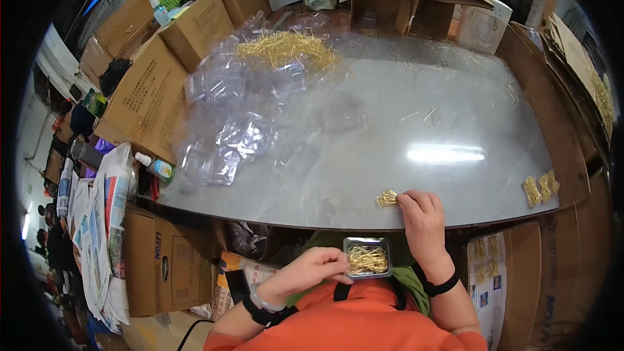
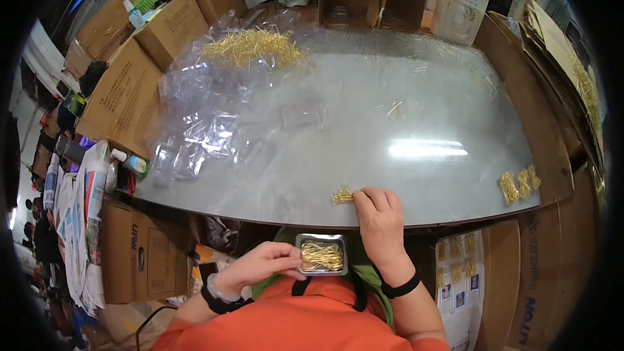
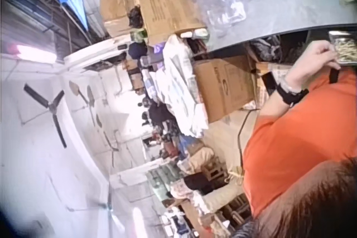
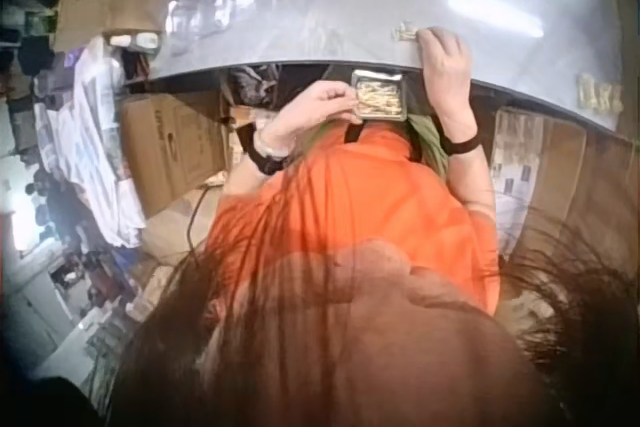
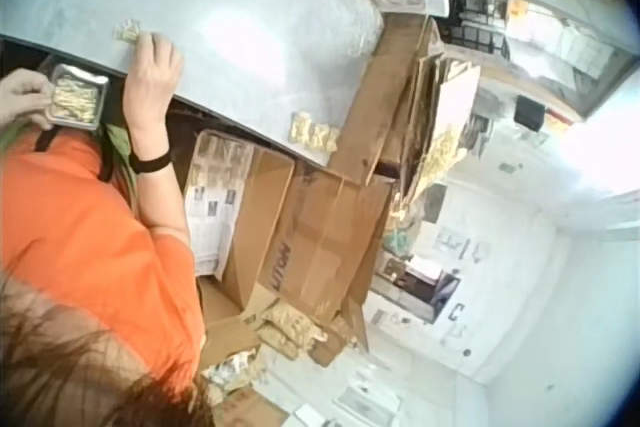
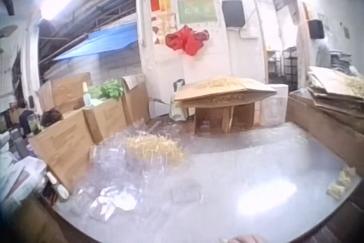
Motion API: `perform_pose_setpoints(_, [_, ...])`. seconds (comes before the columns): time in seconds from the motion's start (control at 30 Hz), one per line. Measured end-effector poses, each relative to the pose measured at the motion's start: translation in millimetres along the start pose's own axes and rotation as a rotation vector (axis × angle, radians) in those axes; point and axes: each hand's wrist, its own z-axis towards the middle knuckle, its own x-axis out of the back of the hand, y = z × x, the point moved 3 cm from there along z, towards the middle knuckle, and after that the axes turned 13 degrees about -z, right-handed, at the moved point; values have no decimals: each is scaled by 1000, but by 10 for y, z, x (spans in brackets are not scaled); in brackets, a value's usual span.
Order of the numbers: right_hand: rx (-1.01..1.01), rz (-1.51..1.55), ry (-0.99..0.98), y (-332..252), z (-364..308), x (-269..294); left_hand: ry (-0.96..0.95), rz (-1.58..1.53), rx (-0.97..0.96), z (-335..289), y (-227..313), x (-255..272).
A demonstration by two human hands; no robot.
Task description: The recorder is sorting small metal pins/hooks on a table, placing them into small clear plastic trays, and then stacking the trays into a box.
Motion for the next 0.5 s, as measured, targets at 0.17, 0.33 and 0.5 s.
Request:
perform_pose_setpoints(0.17, [72,50,-80,-130,-59,52,6,-91,-56,205,-99,-15])
perform_pose_setpoints(0.33, [125,89,-147,-321,-247,196,-21,-84,-127,242,-164,59])
perform_pose_setpoints(0.5, [111,155,-178,-393,-512,195,-38,-10,-155,233,-217,73])
